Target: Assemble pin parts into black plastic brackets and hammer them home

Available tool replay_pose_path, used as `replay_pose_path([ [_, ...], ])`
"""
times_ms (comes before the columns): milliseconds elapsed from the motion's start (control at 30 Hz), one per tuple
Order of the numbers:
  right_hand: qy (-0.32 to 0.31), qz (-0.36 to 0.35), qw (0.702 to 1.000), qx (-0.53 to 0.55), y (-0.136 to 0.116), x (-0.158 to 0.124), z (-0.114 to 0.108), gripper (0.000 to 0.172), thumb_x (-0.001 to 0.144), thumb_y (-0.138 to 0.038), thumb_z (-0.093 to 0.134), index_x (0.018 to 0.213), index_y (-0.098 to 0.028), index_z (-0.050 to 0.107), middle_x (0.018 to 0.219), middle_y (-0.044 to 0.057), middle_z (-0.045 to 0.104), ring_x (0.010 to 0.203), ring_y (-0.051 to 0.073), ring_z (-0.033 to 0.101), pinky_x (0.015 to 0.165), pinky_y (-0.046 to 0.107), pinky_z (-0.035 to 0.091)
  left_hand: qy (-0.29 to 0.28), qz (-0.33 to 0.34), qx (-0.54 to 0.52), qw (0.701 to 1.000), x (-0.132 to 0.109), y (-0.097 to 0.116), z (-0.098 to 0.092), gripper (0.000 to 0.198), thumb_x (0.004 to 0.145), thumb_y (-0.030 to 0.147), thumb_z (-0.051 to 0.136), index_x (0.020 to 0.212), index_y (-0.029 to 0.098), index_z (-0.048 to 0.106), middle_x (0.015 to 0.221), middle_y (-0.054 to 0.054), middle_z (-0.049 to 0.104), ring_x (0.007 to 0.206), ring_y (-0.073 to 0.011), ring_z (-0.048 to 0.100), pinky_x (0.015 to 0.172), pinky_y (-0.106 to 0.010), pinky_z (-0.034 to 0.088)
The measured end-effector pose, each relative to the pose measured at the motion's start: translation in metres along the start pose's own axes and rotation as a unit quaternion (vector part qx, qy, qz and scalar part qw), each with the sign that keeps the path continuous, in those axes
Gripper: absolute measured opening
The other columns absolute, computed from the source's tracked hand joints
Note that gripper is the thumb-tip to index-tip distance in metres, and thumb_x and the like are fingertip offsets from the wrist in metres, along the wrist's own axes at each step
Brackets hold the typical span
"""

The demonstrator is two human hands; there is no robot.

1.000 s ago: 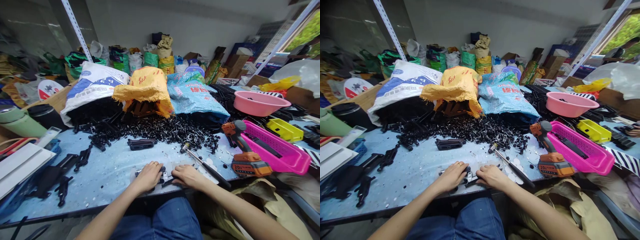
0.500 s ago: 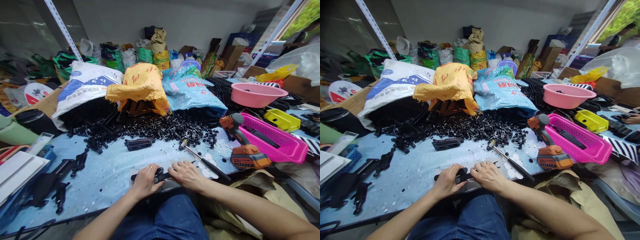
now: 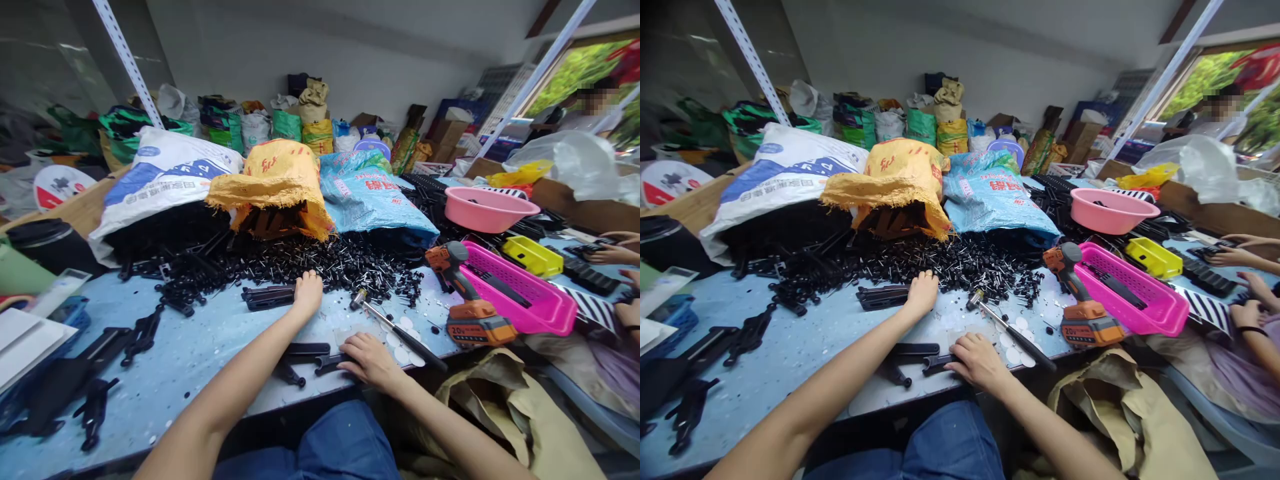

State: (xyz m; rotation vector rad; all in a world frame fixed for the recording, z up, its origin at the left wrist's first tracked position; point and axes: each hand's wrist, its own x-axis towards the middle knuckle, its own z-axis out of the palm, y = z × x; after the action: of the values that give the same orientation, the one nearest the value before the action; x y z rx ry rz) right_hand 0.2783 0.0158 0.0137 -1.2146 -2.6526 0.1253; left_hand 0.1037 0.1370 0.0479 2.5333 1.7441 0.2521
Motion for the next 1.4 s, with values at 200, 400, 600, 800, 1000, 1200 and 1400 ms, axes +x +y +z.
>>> replay_pose_path([
  [200,0.027,0.362,0.931,-0.038,0.052,-0.005,-0.028,0.025,0.091,-0.026,0.039,0.098,-0.016,0.06,0.095,0.013,0.063,0.086,0.023,0.057,0.071,0.032,0.041,-0.001,0.015,0.013,1.0,0.013,0.004,0.014,0.028,0.08,-0.001,0.038,0.087,0.006,0.063,0.101,-0.021,0.057,0.098,-0.0277,0.049,0.077,-0.038,0.039],
  [400,-0.02,0.413,0.91,0.003,0.081,0.001,-0.04,0.018,0.082,-0.018,0.049,0.093,-0.014,0.062,0.089,0.011,0.063,0.08,0.023,0.061,0.069,0.031,0.042,0.018,0.017,-0.017,1.0,-0.022,-0.008,-0.005,0.026,0.08,-0.001,0.038,0.091,0.01,0.059,0.092,-0.013,0.059,0.084,-0.0215,0.056,0.075,-0.033,0.042],
  [600,0.091,0.231,0.945,0.214,0.036,0.016,-0.046,0.017,0.083,-0.023,0.051,0.093,-0.017,0.063,0.091,0.007,0.062,0.082,0.018,0.06,0.072,0.028,0.046,0.057,-0.007,-0.107,0.993,-0.103,-0.053,-0.033,0.019,0.089,0.023,0.038,0.092,0.018,0.057,0.091,-0.006,0.058,0.083,-0.0174,0.058,0.074,-0.029,0.045],
  [800,-0.033,0.131,0.952,0.275,-0.016,0.055,-0.049,0.008,0.076,-0.016,0.061,0.082,-0.017,0.068,0.08,0.004,0.066,0.074,0.014,0.061,0.07,0.025,0.046,0.055,-0.066,-0.153,0.984,-0.166,-0.076,-0.025,0.033,0.089,0.031,0.034,0.067,0.02,0.055,0.069,-0.003,0.059,0.066,-0.0178,0.058,0.062,-0.029,0.044],
  [1000,-0.121,0.063,0.983,0.119,-0.032,0.066,-0.063,0.015,0.079,-0.01,0.056,0.084,-0.016,0.069,0.084,0.006,0.065,0.075,0.016,0.06,0.07,0.024,0.042,0.104,-0.077,-0.077,0.989,-0.176,-0.065,-0.011,0.033,0.092,0.028,0.031,0.073,0.018,0.057,0.073,-0.006,0.06,0.066,-0.0194,0.06,0.059,-0.029,0.044],
  [1200,-0.163,0.027,0.984,0.065,-0.039,0.07,-0.066,0.015,0.081,-0.012,0.055,0.088,-0.016,0.068,0.088,0.006,0.064,0.079,0.016,0.06,0.068,0.023,0.038,0.185,-0.066,-0.052,0.979,-0.172,-0.068,-0.005,0.037,0.094,0.032,0.029,0.073,0.019,0.056,0.073,-0.004,0.059,0.065,-0.0162,0.057,0.059,-0.027,0.044],
  [1400,-0.182,0.045,0.982,0.039,-0.042,0.073,-0.066,0.014,0.083,-0.013,0.053,0.089,-0.016,0.066,0.091,0.007,0.065,0.08,0.017,0.061,0.067,0.024,0.037,0.22,-0.008,-0.006,0.975,-0.17,-0.065,-0.002,0.04,0.096,0.029,0.026,0.072,0.018,0.056,0.068,-0.004,0.056,0.058,-0.0152,0.053,0.056,-0.027,0.041],
])
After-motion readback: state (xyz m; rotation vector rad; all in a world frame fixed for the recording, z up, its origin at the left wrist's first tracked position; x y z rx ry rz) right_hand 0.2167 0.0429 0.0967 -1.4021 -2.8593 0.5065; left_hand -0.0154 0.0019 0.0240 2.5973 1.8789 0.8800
